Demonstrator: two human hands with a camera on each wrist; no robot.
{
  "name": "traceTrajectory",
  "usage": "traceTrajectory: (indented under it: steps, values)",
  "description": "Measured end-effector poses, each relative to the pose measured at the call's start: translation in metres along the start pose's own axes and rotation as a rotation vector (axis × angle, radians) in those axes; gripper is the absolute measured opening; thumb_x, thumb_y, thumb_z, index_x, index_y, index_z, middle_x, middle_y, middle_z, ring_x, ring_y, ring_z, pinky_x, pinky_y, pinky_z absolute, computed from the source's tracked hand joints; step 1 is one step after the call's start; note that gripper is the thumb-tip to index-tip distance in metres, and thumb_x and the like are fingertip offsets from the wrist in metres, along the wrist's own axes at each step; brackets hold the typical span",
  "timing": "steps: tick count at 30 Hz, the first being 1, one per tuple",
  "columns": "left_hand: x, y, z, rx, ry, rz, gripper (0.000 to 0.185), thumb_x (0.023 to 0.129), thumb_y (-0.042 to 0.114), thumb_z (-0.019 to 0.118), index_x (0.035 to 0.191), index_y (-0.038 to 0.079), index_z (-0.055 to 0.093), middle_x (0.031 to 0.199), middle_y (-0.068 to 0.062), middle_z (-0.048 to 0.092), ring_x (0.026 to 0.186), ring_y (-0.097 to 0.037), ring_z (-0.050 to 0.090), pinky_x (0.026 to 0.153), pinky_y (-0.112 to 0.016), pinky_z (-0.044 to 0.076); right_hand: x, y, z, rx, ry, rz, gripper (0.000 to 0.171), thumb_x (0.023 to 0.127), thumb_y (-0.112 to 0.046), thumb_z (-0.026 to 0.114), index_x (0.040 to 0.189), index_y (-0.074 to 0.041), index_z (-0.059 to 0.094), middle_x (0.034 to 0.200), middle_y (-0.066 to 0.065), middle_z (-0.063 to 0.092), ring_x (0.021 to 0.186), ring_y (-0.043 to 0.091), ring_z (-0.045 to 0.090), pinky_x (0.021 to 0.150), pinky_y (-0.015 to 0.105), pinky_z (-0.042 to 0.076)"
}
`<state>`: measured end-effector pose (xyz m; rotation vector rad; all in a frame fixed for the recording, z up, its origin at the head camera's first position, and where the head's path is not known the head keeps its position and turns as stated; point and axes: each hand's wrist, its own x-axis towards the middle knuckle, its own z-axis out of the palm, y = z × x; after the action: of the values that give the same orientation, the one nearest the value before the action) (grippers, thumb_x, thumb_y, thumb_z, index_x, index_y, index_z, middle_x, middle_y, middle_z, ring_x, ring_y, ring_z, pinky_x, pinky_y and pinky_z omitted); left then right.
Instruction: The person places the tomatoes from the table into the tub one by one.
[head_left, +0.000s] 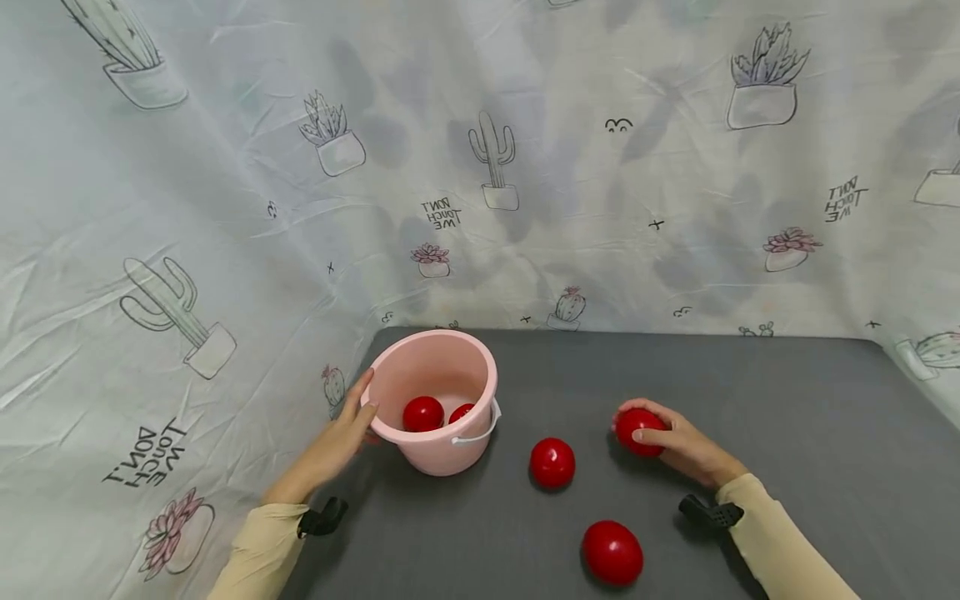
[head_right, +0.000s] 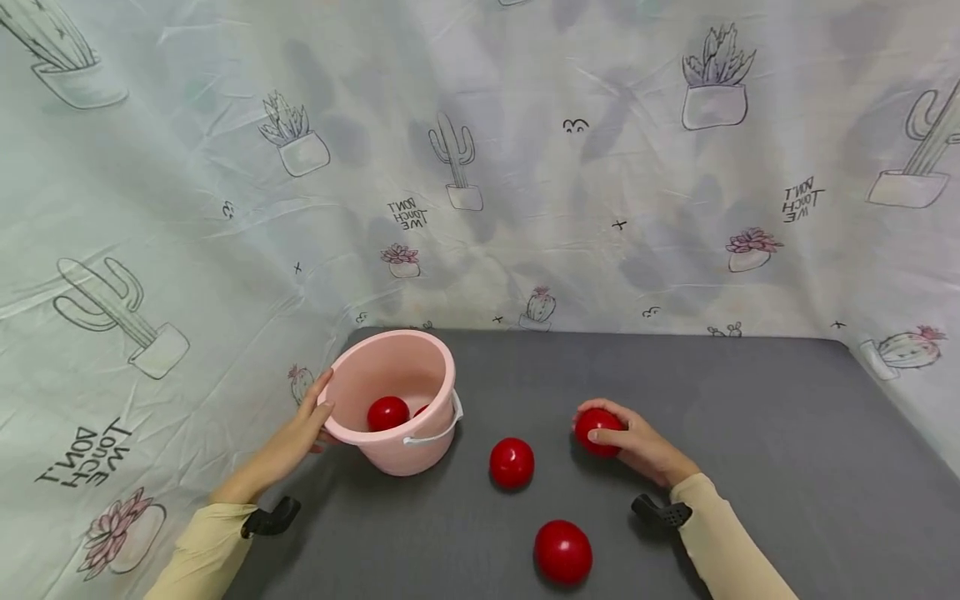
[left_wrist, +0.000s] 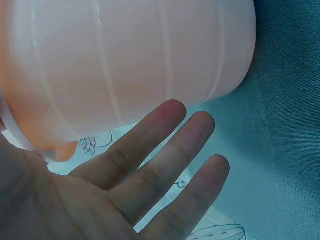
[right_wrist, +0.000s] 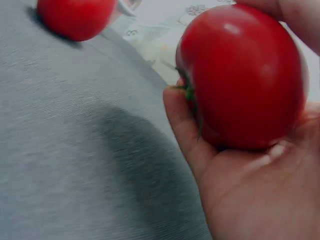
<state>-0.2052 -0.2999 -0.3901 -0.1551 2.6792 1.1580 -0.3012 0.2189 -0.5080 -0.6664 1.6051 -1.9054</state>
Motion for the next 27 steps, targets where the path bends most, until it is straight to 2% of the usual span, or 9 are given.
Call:
traceTrajectory:
  steps: [4,8,17,27]
  values:
    - [0.002,0.002,-0.001,-0.003,0.002,-0.004,0.060,0.108,0.054,0.027,0.160,0.048,-0.003,0.145,-0.020,0.055,0.110,-0.031,0.070,0.090,-0.048,0.052,0.004,-0.013,-0.006,0.088,-0.045,-0.068,0.037,0.103,0.000,0.040,0.136,-0.012,0.052,0.132,0.000,0.064,0.123,0.013,0.062,0.100,0.031,0.054]
    - [0.002,0.000,-0.001,0.001,-0.008,-0.018,0.060,0.108,0.054,0.027,0.160,0.047,-0.004,0.142,-0.019,0.057,0.110,-0.029,0.069,0.089,-0.047,0.052,0.009,-0.028,-0.010,0.148,-0.056,-0.094,0.037,0.104,0.000,0.036,0.135,-0.012,0.052,0.133,0.001,0.064,0.124,0.013,0.063,0.101,0.032,0.053]
    - [0.004,-0.002,-0.001,0.009,0.014,-0.009,0.060,0.108,0.055,0.027,0.159,0.048,-0.003,0.138,-0.019,0.061,0.108,-0.029,0.070,0.086,-0.042,0.052,0.030,-0.063,-0.017,0.100,0.011,-0.103,0.035,0.103,-0.002,0.041,0.135,-0.012,0.051,0.135,0.002,0.060,0.124,0.015,0.062,0.099,0.032,0.055]
    - [0.003,-0.002,-0.003,0.022,0.012,-0.004,0.059,0.108,0.054,0.027,0.159,0.049,-0.003,0.123,-0.013,0.068,0.106,-0.026,0.068,0.082,-0.037,0.050,0.054,-0.099,-0.021,0.127,-0.040,-0.125,0.035,0.101,-0.001,0.039,0.133,-0.009,0.051,0.135,0.006,0.057,0.125,0.020,0.062,0.102,0.035,0.053]
